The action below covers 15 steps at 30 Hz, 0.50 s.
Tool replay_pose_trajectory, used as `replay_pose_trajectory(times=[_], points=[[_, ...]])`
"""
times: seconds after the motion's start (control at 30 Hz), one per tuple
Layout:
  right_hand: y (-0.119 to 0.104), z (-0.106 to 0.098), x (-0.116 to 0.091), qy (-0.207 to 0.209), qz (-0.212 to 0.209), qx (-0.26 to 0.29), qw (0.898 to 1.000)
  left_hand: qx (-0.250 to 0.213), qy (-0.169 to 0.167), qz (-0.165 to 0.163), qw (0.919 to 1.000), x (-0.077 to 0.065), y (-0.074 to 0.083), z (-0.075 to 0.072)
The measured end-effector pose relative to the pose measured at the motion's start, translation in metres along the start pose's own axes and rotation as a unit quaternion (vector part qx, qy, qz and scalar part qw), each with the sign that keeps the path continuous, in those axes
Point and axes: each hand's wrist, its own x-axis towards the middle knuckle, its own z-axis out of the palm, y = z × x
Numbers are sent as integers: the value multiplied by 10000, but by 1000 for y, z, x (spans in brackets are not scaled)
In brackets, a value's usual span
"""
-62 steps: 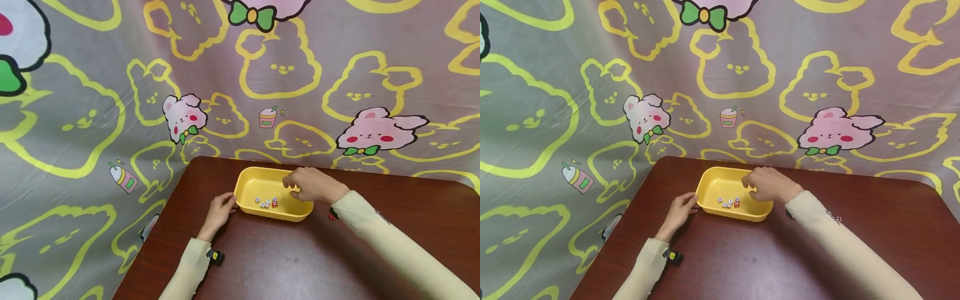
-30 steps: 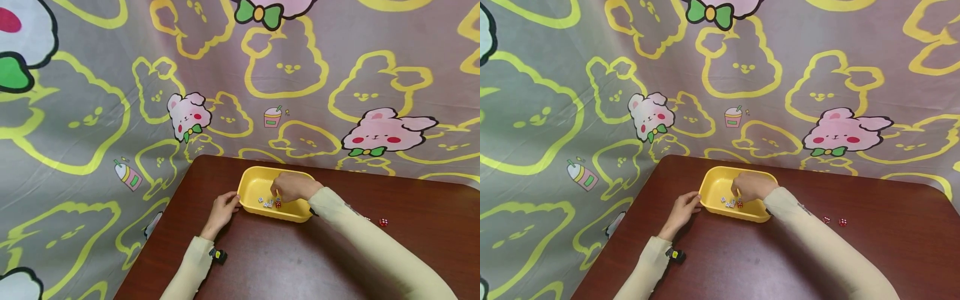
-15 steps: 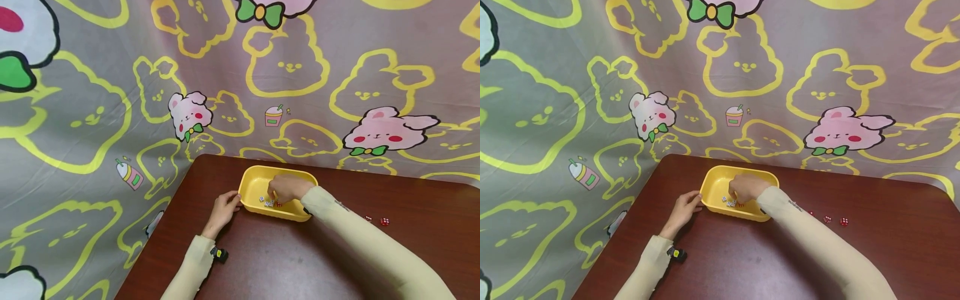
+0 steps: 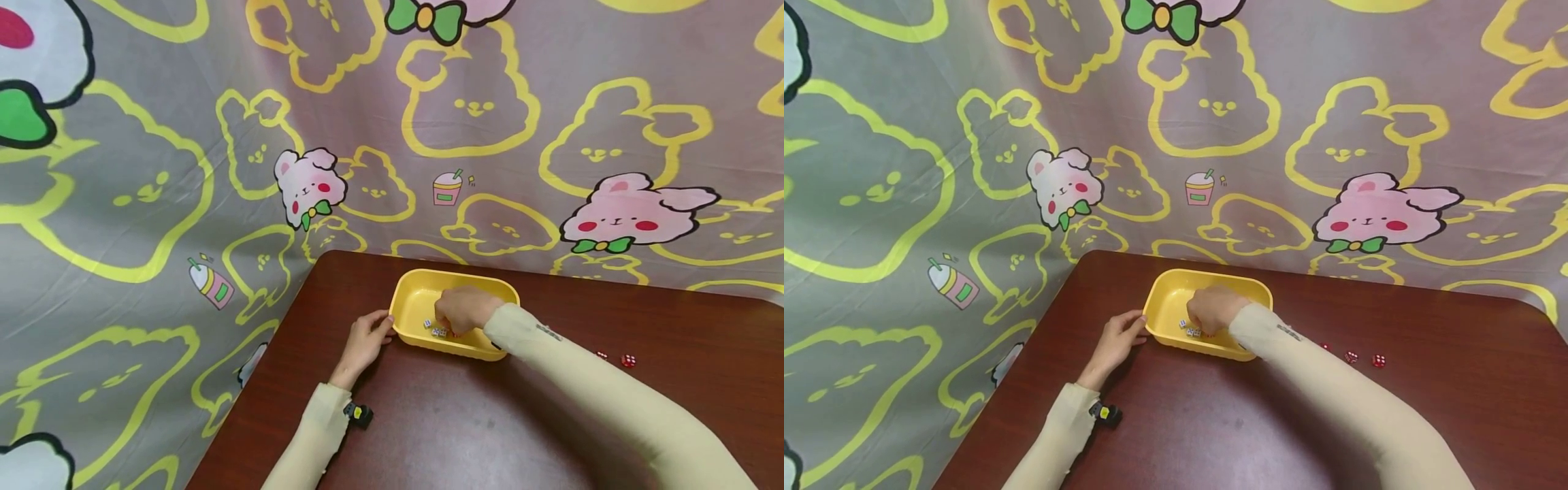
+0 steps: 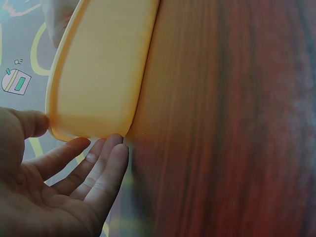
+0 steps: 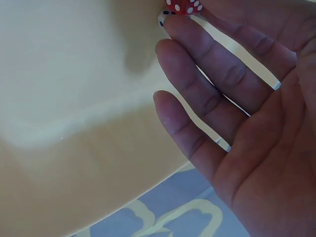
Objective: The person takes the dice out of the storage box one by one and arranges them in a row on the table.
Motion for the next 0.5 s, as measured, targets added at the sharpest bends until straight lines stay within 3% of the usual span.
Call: replay_pose_trajectory(times=[0.5], points=[[-7,3,1,213,-139,-572,9980,58,7,2,10000,-2,4,0]])
